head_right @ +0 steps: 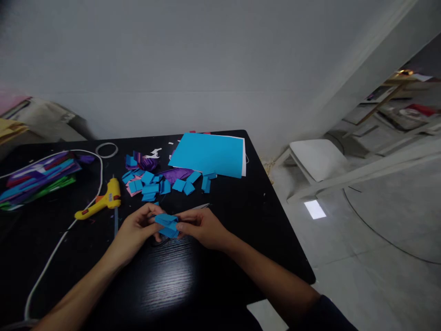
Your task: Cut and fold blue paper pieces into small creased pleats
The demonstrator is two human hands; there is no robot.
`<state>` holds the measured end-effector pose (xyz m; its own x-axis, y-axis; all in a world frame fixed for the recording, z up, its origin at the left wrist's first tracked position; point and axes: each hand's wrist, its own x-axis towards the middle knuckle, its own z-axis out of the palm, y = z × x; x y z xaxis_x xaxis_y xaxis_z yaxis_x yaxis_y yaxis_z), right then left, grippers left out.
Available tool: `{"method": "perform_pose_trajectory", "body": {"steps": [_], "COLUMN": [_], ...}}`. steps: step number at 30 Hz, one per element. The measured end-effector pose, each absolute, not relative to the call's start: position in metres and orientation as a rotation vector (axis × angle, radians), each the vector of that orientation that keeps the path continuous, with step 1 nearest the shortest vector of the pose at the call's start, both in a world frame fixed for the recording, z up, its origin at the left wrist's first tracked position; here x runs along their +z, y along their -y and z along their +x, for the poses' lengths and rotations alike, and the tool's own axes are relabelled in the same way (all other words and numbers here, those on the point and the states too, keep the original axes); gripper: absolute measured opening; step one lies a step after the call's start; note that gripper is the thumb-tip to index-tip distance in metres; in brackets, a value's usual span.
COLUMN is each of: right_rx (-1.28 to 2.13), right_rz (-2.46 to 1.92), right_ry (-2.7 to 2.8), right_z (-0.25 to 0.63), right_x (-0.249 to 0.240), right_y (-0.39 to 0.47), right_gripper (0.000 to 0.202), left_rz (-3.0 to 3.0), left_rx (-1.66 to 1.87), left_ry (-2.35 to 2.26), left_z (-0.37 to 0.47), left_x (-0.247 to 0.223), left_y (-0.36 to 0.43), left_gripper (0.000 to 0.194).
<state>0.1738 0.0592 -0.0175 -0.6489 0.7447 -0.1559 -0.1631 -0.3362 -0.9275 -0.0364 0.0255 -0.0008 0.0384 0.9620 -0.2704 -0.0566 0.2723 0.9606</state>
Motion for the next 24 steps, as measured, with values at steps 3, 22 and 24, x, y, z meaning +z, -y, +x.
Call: {"method": "perform_pose_trajectory", "body": {"steps": [3,22,24], "right_rx": [2.016,2.089,2.095], "right_rz": [-0.788,-0.855,-0.866], "right_ry": [1.316,1.107,1.102], "right_z": [0.1739,0.1785,0.1779], "right_x": [-0.0195,-0.02,-0.0185], "right_y": [-0.0586,-0.0605,-0.0603], "right_gripper": [0.033,0.026,0.026], "left_rz": [0.979,0.958,0.947], "left_rx": [0.992,1.012,0.995], "left_ry": [-1.266,-1.271,-1.274], "left_z": [-0.0369,-0.0388,-0.0394], "left_x": [-0.0015,0.0022,0.0011], "left_y": [-0.0255,-0.0272,-0.0268], "left_gripper": [0.028,0.026,0.027]}}
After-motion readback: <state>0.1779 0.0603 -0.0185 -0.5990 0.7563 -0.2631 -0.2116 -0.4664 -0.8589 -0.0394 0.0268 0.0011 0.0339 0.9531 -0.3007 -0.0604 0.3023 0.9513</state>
